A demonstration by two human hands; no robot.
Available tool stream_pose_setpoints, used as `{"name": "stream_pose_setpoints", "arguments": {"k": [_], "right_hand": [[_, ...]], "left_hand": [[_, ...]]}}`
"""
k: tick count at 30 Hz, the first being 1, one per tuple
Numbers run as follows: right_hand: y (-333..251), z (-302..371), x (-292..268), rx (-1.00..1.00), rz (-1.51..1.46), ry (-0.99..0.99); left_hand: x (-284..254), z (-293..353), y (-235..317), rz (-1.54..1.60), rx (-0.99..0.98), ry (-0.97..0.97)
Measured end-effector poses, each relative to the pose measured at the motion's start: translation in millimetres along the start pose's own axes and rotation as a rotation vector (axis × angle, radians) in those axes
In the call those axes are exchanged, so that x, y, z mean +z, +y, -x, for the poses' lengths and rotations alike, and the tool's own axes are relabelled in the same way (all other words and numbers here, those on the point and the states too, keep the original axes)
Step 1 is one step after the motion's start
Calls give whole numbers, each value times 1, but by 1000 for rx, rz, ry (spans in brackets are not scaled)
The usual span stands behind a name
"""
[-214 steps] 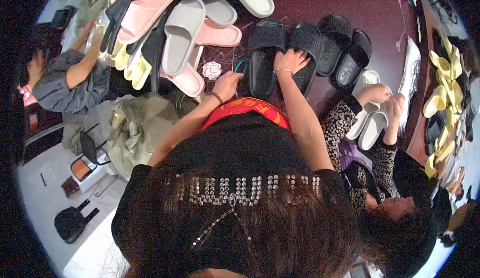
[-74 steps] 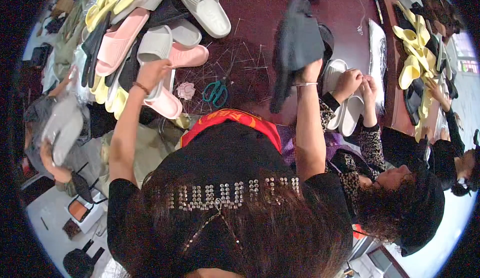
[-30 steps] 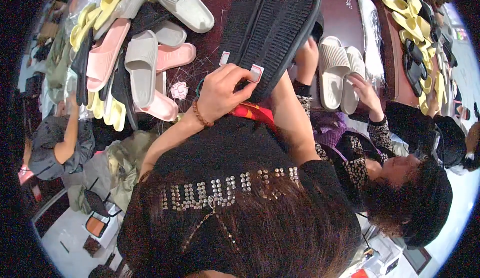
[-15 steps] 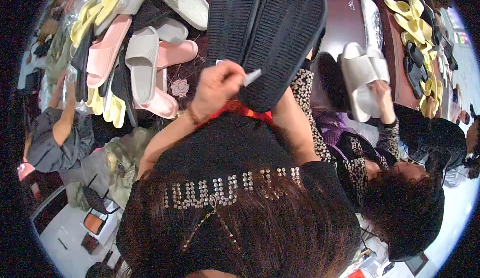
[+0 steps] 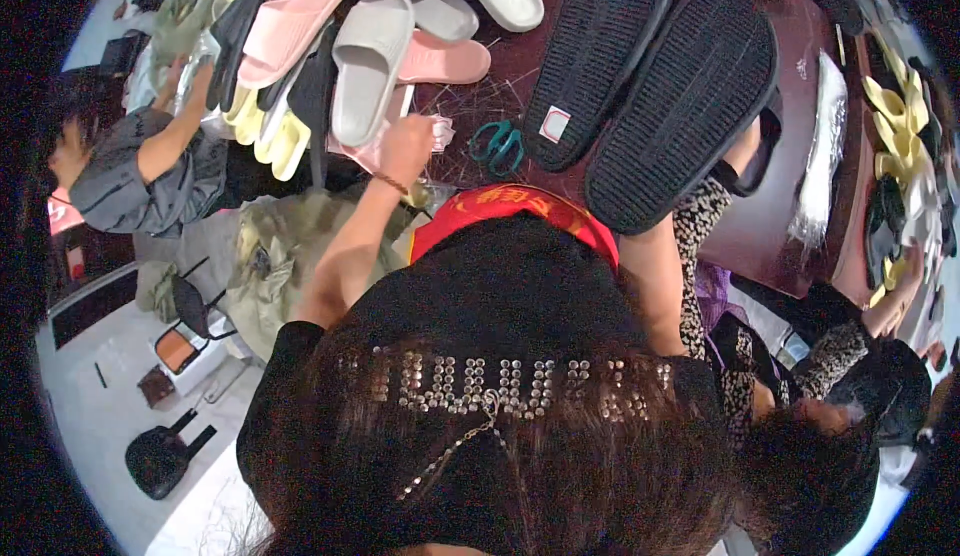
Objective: Inspecting and trimming various pairs of slippers at a quality control station in a factory.
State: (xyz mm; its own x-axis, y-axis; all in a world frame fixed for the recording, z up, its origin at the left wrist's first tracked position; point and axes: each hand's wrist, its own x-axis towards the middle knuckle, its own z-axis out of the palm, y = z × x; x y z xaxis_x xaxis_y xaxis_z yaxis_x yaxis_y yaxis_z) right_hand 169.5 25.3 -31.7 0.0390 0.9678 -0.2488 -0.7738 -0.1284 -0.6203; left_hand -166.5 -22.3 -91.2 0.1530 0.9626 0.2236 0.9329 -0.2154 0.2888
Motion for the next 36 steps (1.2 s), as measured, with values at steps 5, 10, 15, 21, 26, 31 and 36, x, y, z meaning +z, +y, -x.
{"name": "stream_pose_setpoints", "arguments": {"k": [5,10,15,21,26,31,36], "right_hand": [[2,1,1,11,2,-5],[5,0,0,11,-1,-21],[7,-2,1,7,-6,-32],[4,-3,1,-3,-7,-36],[4,-4,2,-1,-21,-42],[4,-8,4,1,-18,-53],[1,-9,4,-9,-14,-56]], "left_hand": [[10,11,5,-200,47,-118],[-31,-25,48,305,-68,-41],[-55,-60,118,601,324,108],[-64,-70,133,568,450,98],[-59,-70,132,569,440,35],[-57,-70,132,484,450,105],[-57,-67,138,376,524,239]]}}
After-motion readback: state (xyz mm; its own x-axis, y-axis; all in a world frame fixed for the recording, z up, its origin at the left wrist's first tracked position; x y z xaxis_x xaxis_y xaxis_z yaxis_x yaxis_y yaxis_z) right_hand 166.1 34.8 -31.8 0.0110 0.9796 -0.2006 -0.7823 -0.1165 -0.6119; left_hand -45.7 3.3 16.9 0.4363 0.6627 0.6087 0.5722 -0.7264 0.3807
